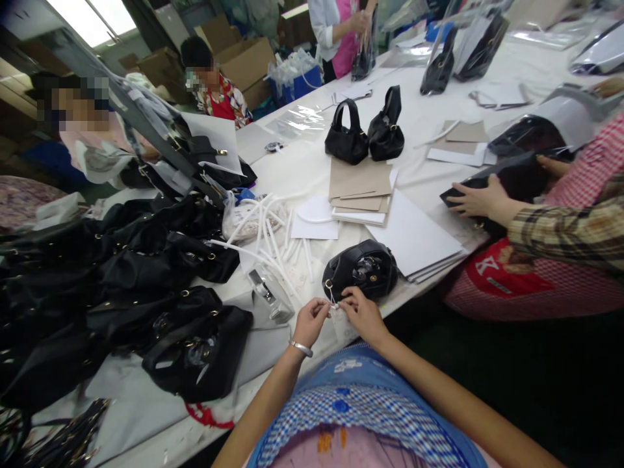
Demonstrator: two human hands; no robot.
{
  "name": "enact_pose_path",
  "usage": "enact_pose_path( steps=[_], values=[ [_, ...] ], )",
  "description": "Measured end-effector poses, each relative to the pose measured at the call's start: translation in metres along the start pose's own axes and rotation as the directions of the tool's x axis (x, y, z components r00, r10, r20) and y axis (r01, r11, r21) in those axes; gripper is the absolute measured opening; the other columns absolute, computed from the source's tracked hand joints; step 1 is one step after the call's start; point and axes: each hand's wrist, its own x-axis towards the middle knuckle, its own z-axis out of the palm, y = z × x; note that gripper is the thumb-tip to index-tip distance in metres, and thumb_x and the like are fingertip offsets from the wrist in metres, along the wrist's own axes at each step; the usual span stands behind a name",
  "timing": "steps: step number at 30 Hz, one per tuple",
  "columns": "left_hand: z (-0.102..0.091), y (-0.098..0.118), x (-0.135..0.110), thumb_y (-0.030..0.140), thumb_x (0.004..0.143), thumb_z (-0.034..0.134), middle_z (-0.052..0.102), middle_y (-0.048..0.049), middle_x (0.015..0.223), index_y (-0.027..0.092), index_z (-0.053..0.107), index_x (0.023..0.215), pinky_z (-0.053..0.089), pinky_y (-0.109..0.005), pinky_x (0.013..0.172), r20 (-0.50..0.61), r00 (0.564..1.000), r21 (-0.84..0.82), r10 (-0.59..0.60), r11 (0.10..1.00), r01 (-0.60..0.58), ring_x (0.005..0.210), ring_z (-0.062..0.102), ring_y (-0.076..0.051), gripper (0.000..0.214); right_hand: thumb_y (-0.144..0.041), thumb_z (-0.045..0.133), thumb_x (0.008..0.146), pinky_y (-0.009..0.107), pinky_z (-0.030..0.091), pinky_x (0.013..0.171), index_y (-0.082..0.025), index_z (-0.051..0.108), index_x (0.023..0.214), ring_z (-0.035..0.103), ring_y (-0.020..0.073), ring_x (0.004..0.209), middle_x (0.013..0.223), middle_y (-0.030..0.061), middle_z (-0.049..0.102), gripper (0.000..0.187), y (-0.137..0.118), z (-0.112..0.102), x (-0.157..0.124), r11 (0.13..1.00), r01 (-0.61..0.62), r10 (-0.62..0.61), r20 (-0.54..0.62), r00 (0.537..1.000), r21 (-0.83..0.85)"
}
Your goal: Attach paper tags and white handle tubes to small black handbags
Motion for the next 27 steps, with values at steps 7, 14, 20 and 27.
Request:
enact_pose_path(
  steps=[7, 14, 20, 27],
  values=[
    [0.012, 0.004, -0.001, 0.037, 0.076, 0.061, 0.069, -0.0058, 0.076, 0.015, 0.061, 0.079, 0.045, -0.022, 0.057, -0.045, 0.995, -0.047, -0.094, 0.995, 0.092, 0.068, 0.063, -0.015, 0.022, -0.029, 0.044, 0.090, 0.034, 0.049, 0.087, -0.021, 0.064, 0.100, 0.063, 0.0200, 0.093, 0.107, 0.0076, 0.065, 0.023, -0.005, -0.003, -0.003, 0.979, 0.193, -0.194, -0.005, 0.981, -0.063],
    [0.015, -0.004, -0.003, 0.043, 0.077, 0.060, 0.072, -0.0094, 0.085, 0.016, 0.058, 0.083, 0.040, -0.020, 0.052, -0.004, 0.991, -0.128, -0.132, 0.983, 0.130, 0.065, 0.062, -0.013, 0.028, -0.023, 0.051, 0.081, 0.032, 0.051, 0.081, -0.021, 0.059, 0.104, 0.063, 0.0176, 0.084, 0.096, 0.0034, 0.065, 0.024, 0.004, -0.003, -0.009, 0.994, 0.109, -0.109, 0.038, 0.993, 0.005],
    [0.015, -0.010, -0.003, 0.046, 0.073, 0.066, 0.072, -0.0103, 0.086, 0.015, 0.058, 0.083, 0.042, -0.020, 0.055, -0.006, 0.982, -0.250, -0.188, 0.951, 0.180, 0.065, 0.061, -0.011, 0.033, -0.024, 0.049, 0.082, 0.032, 0.049, 0.077, -0.024, 0.064, 0.088, 0.062, 0.0192, 0.083, 0.086, 0.0020, 0.066, 0.016, 0.009, -0.012, -0.009, 0.954, 0.179, -0.174, 0.040, 0.984, -0.243],
    [0.008, -0.004, 0.001, 0.044, 0.074, 0.065, 0.066, -0.0107, 0.107, 0.015, 0.060, 0.083, 0.043, -0.018, 0.053, -0.101, 0.986, -0.211, -0.136, 0.971, 0.112, 0.069, 0.061, -0.010, 0.031, -0.033, 0.051, 0.089, 0.031, 0.050, 0.083, -0.025, 0.070, 0.095, 0.065, 0.0202, 0.090, 0.096, 0.0023, 0.070, 0.022, 0.000, -0.024, -0.010, 0.952, 0.253, -0.224, 0.172, 0.959, -0.172]
  ],
)
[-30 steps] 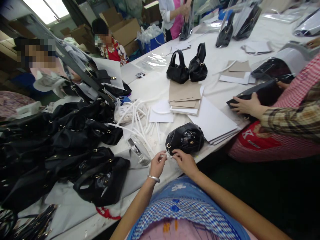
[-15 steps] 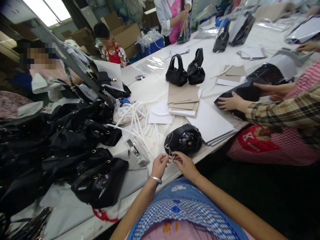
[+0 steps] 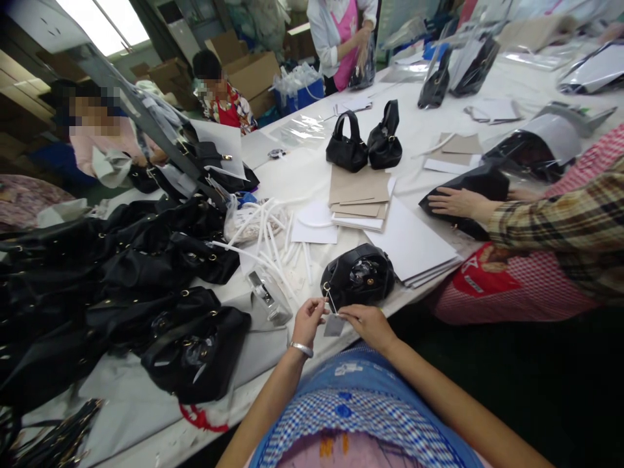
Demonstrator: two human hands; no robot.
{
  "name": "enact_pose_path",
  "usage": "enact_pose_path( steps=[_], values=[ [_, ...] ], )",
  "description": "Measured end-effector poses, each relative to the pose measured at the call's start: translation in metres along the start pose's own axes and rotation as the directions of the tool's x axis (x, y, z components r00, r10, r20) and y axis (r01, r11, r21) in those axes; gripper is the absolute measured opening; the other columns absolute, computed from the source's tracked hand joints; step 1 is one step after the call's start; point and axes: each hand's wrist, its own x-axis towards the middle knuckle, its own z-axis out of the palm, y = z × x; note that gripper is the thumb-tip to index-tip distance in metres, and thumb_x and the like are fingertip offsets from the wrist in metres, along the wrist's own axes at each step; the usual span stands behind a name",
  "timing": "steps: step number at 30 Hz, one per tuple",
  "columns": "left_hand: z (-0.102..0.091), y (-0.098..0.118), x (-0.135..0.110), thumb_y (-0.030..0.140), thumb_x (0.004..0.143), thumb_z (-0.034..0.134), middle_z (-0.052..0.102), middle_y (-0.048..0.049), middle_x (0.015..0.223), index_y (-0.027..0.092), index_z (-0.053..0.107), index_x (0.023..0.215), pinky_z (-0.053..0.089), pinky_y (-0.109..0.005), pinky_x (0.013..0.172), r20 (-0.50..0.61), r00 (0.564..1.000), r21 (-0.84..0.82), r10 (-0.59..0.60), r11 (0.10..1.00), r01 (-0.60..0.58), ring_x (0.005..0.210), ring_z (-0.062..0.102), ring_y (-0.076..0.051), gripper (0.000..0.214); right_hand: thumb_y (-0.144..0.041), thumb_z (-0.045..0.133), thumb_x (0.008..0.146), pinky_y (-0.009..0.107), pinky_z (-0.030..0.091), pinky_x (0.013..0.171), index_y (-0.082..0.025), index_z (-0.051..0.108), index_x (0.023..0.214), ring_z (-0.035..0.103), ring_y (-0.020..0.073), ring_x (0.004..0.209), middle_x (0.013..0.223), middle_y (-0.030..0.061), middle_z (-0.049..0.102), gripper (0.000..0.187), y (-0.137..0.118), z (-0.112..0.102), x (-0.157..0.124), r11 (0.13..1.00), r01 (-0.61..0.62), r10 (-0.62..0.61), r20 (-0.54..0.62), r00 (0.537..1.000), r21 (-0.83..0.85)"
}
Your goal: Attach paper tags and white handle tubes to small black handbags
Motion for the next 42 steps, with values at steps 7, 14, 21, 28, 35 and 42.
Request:
enact_pose_path(
  steps=[7, 14, 21, 28, 35, 42],
  values=[
    [0.008, 0.014, -0.006, 0.043, 0.082, 0.057, 0.068, -0.0067, 0.085, 0.016, 0.062, 0.089, 0.044, -0.019, 0.052, 0.029, 0.983, 0.074, 0.179, 0.981, -0.181, 0.064, 0.061, -0.011, 0.029, -0.034, 0.051, 0.088, 0.032, 0.051, 0.082, -0.023, 0.069, 0.104, 0.064, 0.0202, 0.090, 0.099, 0.0039, 0.070, 0.026, 0.003, 0.008, 0.005, 0.998, -0.047, 0.050, -0.055, 0.997, 0.051],
    [0.009, 0.013, -0.005, 0.041, 0.081, 0.059, 0.069, -0.0074, 0.089, 0.016, 0.059, 0.085, 0.048, -0.021, 0.059, 0.062, 0.988, 0.056, 0.144, 0.987, -0.147, 0.071, 0.065, -0.013, 0.025, -0.038, 0.052, 0.088, 0.028, 0.053, 0.069, -0.024, 0.070, 0.103, 0.064, 0.0181, 0.076, 0.084, 0.0034, 0.067, 0.028, 0.007, 0.007, 0.004, 0.984, -0.083, 0.089, -0.030, 0.996, 0.161],
    [0.010, 0.009, 0.000, 0.039, 0.080, 0.061, 0.070, -0.0090, 0.087, 0.015, 0.057, 0.084, 0.048, -0.022, 0.059, 0.097, 0.990, -0.018, 0.100, 0.995, -0.099, 0.071, 0.066, -0.014, 0.025, -0.039, 0.051, 0.087, 0.029, 0.056, 0.064, -0.022, 0.069, 0.100, 0.066, 0.0187, 0.074, 0.093, 0.0059, 0.068, 0.028, 0.010, 0.013, 0.005, 0.983, -0.088, 0.090, -0.004, 0.996, 0.163],
    [0.010, 0.014, 0.001, 0.037, 0.080, 0.062, 0.070, -0.0081, 0.085, 0.015, 0.058, 0.085, 0.048, -0.021, 0.059, 0.083, 0.990, 0.001, 0.115, 0.993, -0.116, 0.071, 0.066, -0.014, 0.023, -0.035, 0.054, 0.086, 0.036, 0.044, 0.096, -0.022, 0.069, 0.093, 0.058, 0.0221, 0.104, 0.108, 0.0070, 0.064, 0.021, -0.005, 0.007, 0.008, 0.997, -0.047, 0.055, -0.134, 0.989, 0.065],
    [0.019, 0.017, -0.003, 0.038, 0.079, 0.062, 0.069, -0.0083, 0.084, 0.014, 0.059, 0.085, 0.052, -0.023, 0.058, 0.088, 0.990, 0.007, 0.114, 0.993, -0.115, 0.073, 0.067, -0.016, 0.025, -0.045, 0.059, 0.083, 0.038, 0.049, 0.088, -0.018, 0.067, 0.094, 0.062, 0.0241, 0.095, 0.101, 0.0096, 0.067, 0.030, -0.009, 0.012, 0.009, 0.880, -0.229, 0.303, -0.120, 0.946, 0.417],
    [0.022, 0.012, -0.002, 0.034, 0.078, 0.063, 0.068, -0.0068, 0.078, 0.013, 0.059, 0.084, 0.057, -0.033, 0.074, 0.043, 0.992, -0.050, 0.120, 0.992, -0.118, 0.073, 0.068, -0.017, 0.022, -0.047, 0.064, 0.078, 0.040, 0.053, 0.084, -0.019, 0.064, 0.096, 0.066, 0.0245, 0.086, 0.093, 0.0077, 0.069, 0.034, -0.022, 0.012, 0.014, 0.772, -0.231, 0.342, -0.080, 0.936, 0.592]
  ],
)
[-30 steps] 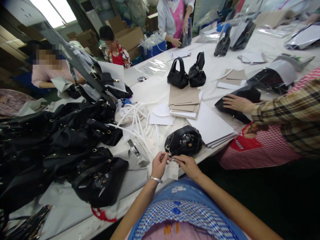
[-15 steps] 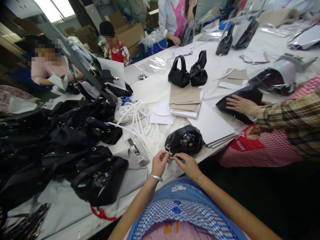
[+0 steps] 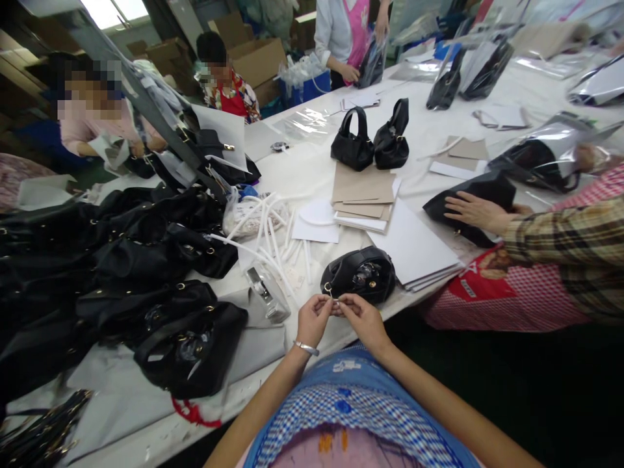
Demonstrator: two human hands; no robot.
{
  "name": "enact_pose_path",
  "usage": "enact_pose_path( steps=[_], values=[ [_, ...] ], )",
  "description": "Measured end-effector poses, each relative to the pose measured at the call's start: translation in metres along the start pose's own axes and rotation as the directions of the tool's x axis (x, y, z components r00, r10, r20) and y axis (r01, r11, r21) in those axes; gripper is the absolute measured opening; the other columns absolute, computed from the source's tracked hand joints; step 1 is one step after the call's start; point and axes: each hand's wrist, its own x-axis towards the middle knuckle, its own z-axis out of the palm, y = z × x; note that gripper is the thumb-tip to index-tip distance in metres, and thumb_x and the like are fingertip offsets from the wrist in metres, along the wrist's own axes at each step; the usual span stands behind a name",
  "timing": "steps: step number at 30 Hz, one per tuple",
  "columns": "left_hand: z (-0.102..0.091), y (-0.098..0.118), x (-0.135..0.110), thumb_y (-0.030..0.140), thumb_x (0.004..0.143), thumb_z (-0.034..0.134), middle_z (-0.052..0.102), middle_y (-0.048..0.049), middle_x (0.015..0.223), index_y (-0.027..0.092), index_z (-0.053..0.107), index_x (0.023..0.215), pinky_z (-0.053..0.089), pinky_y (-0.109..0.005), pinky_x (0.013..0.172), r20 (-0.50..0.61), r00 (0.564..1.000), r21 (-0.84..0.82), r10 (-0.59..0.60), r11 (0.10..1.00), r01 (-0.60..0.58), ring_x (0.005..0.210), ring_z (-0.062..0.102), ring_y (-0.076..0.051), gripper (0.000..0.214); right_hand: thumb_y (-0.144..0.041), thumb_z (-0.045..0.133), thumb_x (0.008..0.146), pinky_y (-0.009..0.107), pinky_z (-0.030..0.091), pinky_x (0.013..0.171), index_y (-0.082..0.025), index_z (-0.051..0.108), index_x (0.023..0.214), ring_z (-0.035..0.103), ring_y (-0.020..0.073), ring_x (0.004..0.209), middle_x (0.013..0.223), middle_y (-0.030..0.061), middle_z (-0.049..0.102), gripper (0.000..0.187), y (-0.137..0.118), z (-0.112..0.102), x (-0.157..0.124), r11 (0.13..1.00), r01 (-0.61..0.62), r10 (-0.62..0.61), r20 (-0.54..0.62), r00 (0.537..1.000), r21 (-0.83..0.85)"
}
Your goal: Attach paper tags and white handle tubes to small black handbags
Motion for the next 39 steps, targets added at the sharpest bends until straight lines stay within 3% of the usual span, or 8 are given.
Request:
enact_pose_path(
  steps=[8, 11, 14, 17, 20, 30, 34, 39],
  values=[
    [0.001, 0.007, -0.002, 0.035, 0.077, 0.064, 0.069, -0.0063, 0.077, 0.014, 0.062, 0.082, 0.056, -0.029, 0.072, 0.026, 1.000, 0.061, 0.005, 0.998, -0.006, 0.073, 0.068, -0.017, 0.022, -0.042, 0.065, 0.077, 0.035, 0.052, 0.080, -0.022, 0.069, 0.088, 0.065, 0.0235, 0.083, 0.091, 0.0063, 0.069, 0.023, 0.000, -0.007, 0.004, 0.929, 0.153, -0.179, -0.047, 0.983, -0.338],
    [-0.002, 0.006, 0.000, 0.038, 0.077, 0.065, 0.070, -0.0076, 0.078, 0.013, 0.061, 0.084, 0.056, -0.028, 0.069, 0.026, 0.999, 0.017, -0.043, 0.999, 0.043, 0.072, 0.068, -0.017, 0.026, -0.042, 0.067, 0.077, 0.036, 0.051, 0.079, -0.020, 0.069, 0.086, 0.064, 0.0235, 0.082, 0.087, 0.0069, 0.069, 0.024, 0.001, -0.008, 0.004, 0.975, 0.072, -0.084, -0.047, 0.995, -0.210],
    [-0.005, 0.005, 0.003, 0.038, 0.077, 0.065, 0.070, -0.0086, 0.080, 0.013, 0.060, 0.087, 0.056, -0.027, 0.068, 0.013, 0.998, -0.033, -0.059, 0.998, 0.059, 0.072, 0.068, -0.016, 0.027, -0.039, 0.071, 0.074, 0.033, 0.052, 0.077, -0.018, 0.066, 0.085, 0.064, 0.0199, 0.077, 0.080, 0.0044, 0.068, 0.024, 0.004, -0.009, 0.004, 0.993, -0.086, 0.088, -0.023, 0.996, 0.075],
    [-0.006, 0.005, 0.005, 0.035, 0.077, 0.065, 0.071, -0.0081, 0.081, 0.013, 0.062, 0.090, 0.055, -0.026, 0.069, 0.004, 0.999, -0.019, -0.038, 0.999, 0.038, 0.073, 0.068, -0.016, 0.026, -0.035, 0.074, 0.072, 0.029, 0.052, 0.078, -0.019, 0.065, 0.083, 0.063, 0.0156, 0.076, 0.078, 0.0013, 0.066, 0.022, 0.007, -0.011, 0.004, 0.926, -0.192, 0.203, -0.001, 0.979, 0.326],
    [-0.004, 0.004, 0.005, 0.033, 0.076, 0.065, 0.071, -0.0080, 0.082, 0.013, 0.066, 0.092, 0.054, -0.027, 0.070, 0.034, 0.998, 0.018, -0.045, 0.999, 0.044, 0.074, 0.068, -0.017, 0.025, -0.033, 0.076, 0.071, 0.026, 0.052, 0.079, -0.019, 0.066, 0.086, 0.063, 0.0137, 0.077, 0.080, 0.0006, 0.066, 0.022, 0.008, -0.013, 0.005, 0.861, -0.246, 0.266, 0.019, 0.964, 0.446],
    [0.002, 0.010, 0.003, 0.031, 0.077, 0.063, 0.066, -0.0036, 0.073, 0.015, 0.065, 0.082, 0.048, -0.020, 0.054, 0.051, 0.999, 0.135, 0.006, 0.991, -0.013, 0.065, 0.061, -0.013, 0.017, -0.032, 0.080, 0.068, 0.023, 0.050, 0.080, -0.021, 0.068, 0.088, 0.063, 0.0141, 0.088, 0.093, 0.0019, 0.068, 0.026, 0.006, -0.013, 0.002, 0.810, -0.301, 0.320, 0.051, 0.946, 0.504],
    [0.006, 0.011, 0.003, 0.030, 0.074, 0.067, 0.068, -0.0049, 0.074, 0.014, 0.060, 0.086, 0.051, -0.022, 0.060, 0.053, 0.997, 0.016, -0.049, 0.999, 0.048, 0.068, 0.066, -0.014, 0.021, -0.031, 0.081, 0.065, 0.021, 0.050, 0.075, -0.021, 0.070, 0.086, 0.062, 0.0125, 0.081, 0.088, 0.0009, 0.067, 0.026, 0.003, -0.013, 0.001, 0.812, -0.317, 0.343, 0.040, 0.939, 0.491],
    [0.006, 0.012, 0.005, 0.032, 0.069, 0.072, 0.070, -0.0067, 0.075, 0.014, 0.055, 0.095, 0.050, -0.022, 0.057, 0.001, 0.994, -0.058, -0.107, 0.993, 0.107, 0.069, 0.068, -0.016, 0.036, -0.034, 0.078, 0.068, 0.029, 0.051, 0.080, -0.018, 0.068, 0.087, 0.063, 0.0183, 0.086, 0.089, 0.0050, 0.068, 0.027, 0.000, -0.012, 0.001, 0.872, -0.277, 0.295, 0.020, 0.955, 0.404]
  ],
)
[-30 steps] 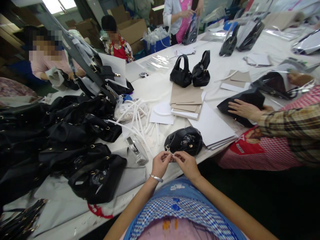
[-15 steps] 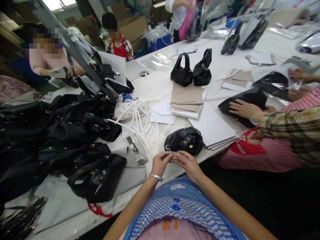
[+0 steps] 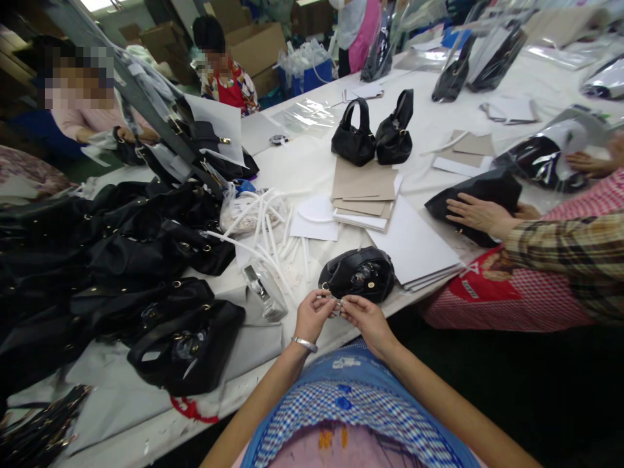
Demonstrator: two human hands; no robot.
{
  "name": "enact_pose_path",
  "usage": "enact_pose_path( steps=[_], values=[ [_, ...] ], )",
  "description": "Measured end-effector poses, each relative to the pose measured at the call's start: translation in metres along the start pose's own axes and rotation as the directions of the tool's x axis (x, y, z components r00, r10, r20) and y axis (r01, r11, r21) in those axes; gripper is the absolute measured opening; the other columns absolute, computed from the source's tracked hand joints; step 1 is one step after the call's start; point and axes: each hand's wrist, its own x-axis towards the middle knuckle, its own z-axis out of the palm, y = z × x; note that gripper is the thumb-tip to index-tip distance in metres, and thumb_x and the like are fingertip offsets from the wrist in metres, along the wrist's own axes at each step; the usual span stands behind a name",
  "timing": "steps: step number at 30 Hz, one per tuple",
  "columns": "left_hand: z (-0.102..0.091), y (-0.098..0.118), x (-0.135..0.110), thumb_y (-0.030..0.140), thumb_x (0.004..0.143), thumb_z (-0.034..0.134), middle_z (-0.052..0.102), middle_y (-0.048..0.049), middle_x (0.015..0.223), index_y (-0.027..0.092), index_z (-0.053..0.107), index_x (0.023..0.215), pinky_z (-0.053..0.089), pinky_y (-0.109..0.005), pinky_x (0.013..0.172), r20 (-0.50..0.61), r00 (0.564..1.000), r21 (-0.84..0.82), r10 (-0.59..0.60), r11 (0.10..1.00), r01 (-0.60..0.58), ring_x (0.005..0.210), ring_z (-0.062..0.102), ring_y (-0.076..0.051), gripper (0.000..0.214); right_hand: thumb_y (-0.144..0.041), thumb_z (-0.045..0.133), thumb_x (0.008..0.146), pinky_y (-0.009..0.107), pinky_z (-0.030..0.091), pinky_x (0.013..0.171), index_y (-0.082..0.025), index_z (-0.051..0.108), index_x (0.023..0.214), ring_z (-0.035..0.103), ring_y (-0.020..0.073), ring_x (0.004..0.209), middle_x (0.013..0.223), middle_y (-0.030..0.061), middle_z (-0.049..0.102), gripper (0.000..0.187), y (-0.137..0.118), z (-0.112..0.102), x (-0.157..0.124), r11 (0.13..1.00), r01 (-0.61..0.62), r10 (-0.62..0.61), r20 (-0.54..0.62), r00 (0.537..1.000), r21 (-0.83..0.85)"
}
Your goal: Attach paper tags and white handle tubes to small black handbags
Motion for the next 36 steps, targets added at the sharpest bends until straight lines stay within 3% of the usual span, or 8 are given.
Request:
enact_pose_path(
  steps=[9, 36],
  values=[
    [0.0003, 0.0021, 0.0019, 0.030, 0.071, 0.070, 0.068, -0.0044, 0.073, 0.014, 0.056, 0.093, 0.049, -0.022, 0.061, -0.053, 0.995, 0.067, 0.081, 0.995, -0.078, 0.068, 0.066, -0.014, 0.031, -0.039, 0.076, 0.069, 0.033, 0.051, 0.078, -0.017, 0.067, 0.087, 0.063, 0.0194, 0.078, 0.082, 0.0058, 0.069, 0.030, 0.0039, -0.0004, 0.0031, 0.966, 0.109, -0.110, 0.008, 0.994, -0.233],
    [0.0002, -0.0033, -0.0001, 0.031, 0.073, 0.069, 0.068, -0.0048, 0.077, 0.016, 0.058, 0.093, 0.052, -0.024, 0.068, -0.074, 0.983, 0.172, 0.167, 0.973, -0.152, 0.071, 0.066, -0.014, 0.027, -0.041, 0.077, 0.068, 0.032, 0.052, 0.074, -0.017, 0.069, 0.085, 0.064, 0.0189, 0.075, 0.081, 0.0061, 0.070, 0.031, 0.0024, 0.0053, 0.0017, 0.968, 0.137, -0.148, -0.035, 0.988, -0.212]
  ],
)
